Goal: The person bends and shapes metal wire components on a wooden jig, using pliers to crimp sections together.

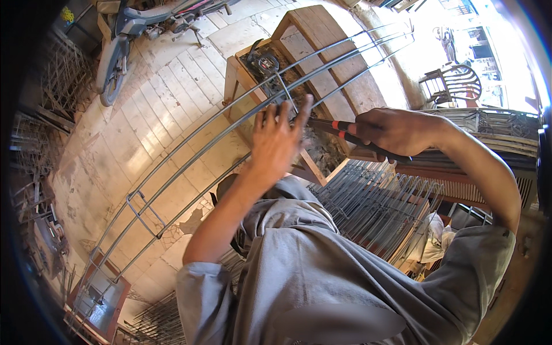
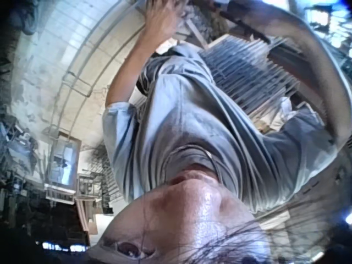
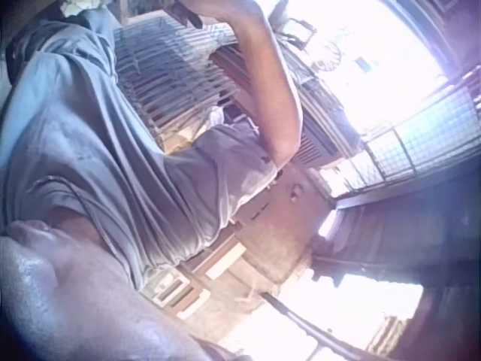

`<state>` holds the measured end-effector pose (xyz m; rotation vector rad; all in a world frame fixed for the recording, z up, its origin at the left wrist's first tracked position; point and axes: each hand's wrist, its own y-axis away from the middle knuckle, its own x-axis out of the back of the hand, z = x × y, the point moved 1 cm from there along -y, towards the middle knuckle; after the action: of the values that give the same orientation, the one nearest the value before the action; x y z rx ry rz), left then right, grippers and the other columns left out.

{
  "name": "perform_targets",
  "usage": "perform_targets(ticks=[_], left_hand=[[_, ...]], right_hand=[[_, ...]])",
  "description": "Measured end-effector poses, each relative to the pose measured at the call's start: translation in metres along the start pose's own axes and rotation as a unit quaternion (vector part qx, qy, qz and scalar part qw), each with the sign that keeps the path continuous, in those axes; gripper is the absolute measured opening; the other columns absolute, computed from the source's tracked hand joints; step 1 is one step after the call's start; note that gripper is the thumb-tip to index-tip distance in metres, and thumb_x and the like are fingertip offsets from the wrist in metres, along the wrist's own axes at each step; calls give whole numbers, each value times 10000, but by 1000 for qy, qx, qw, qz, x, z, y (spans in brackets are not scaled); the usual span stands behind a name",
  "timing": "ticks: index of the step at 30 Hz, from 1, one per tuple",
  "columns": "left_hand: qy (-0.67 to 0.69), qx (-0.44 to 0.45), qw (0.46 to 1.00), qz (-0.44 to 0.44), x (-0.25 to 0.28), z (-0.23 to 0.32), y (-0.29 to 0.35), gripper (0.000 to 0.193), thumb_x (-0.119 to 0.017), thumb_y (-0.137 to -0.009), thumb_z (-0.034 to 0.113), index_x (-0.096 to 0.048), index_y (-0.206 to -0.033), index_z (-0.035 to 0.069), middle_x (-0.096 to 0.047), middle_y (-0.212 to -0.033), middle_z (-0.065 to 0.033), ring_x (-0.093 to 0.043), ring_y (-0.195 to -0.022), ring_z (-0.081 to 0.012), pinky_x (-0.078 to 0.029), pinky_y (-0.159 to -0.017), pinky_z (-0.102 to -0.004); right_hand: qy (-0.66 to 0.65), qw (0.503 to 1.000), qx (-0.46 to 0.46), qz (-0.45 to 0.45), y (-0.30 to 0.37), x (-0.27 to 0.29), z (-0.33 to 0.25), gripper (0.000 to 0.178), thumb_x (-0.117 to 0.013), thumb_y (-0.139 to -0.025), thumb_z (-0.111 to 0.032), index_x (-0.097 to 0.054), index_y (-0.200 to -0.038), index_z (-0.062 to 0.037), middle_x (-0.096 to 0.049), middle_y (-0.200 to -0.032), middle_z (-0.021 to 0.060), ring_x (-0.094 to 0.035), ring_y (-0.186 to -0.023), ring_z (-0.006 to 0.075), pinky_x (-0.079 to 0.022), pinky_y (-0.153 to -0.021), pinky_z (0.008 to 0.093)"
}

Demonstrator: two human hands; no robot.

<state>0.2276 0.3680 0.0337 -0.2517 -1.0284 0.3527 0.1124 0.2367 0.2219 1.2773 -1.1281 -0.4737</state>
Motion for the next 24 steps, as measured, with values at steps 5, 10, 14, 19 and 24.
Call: perform_targets(ticks=[5,10,14,19,24], left_hand=[[166,-75,977,107,-34,46,-24,702,-807,-708,197,-451,-1281,4,-587,-1056,-191,-602,-957,-362,-472,-885,-450],[198,-90,969,120,-45,43,-26,478,-800,-658,62,-490,-1018,13,-599,-919,-170,-603,-885,-362,-477,-854,-447],[273,-56,955,105,-40,39,-28,530,-806,-666,76,-483,-1077,-7,-594,-928,-178,-605,-908,-374,-480,-851,-456],[214,-41,975,47,-24,42,-31,652,-840,-693,213,-453,-1173,-2,-526,-1168,-204,-561,-1082,-388,-466,-917,-493],[-41,55,993,-92,12,-30,-11,1094,-862,-660,418,-250,-1518,126,-321,-1466,-174,-311,-1374,-391,-274,-1141,-547]], right_hand=[[17,1000,3,12,-2,0,-11,470,-408,-1046,-422,-589,-975,6,-618,-756,83,-623,-653,165,-510,-627,343],[410,870,76,261,25,-34,-22,428,-558,-963,-418,-622,-1125,-27,-624,-1004,115,-624,-917,229,-498,-810,413],[681,581,106,432,27,-68,10,647,-617,-898,-421,-436,-1446,-127,-519,-1237,76,-536,-1099,218,-463,-950,410],[683,584,109,425,15,-67,51,723,-619,-901,-401,-333,-1517,-152,-502,-1272,74,-529,-1072,222,-509,-878,384],[667,599,109,429,18,-70,51,718,-623,-906,-341,-321,-1517,-114,-510,-1261,93,-540,-1046,227,-512,-858,369]])
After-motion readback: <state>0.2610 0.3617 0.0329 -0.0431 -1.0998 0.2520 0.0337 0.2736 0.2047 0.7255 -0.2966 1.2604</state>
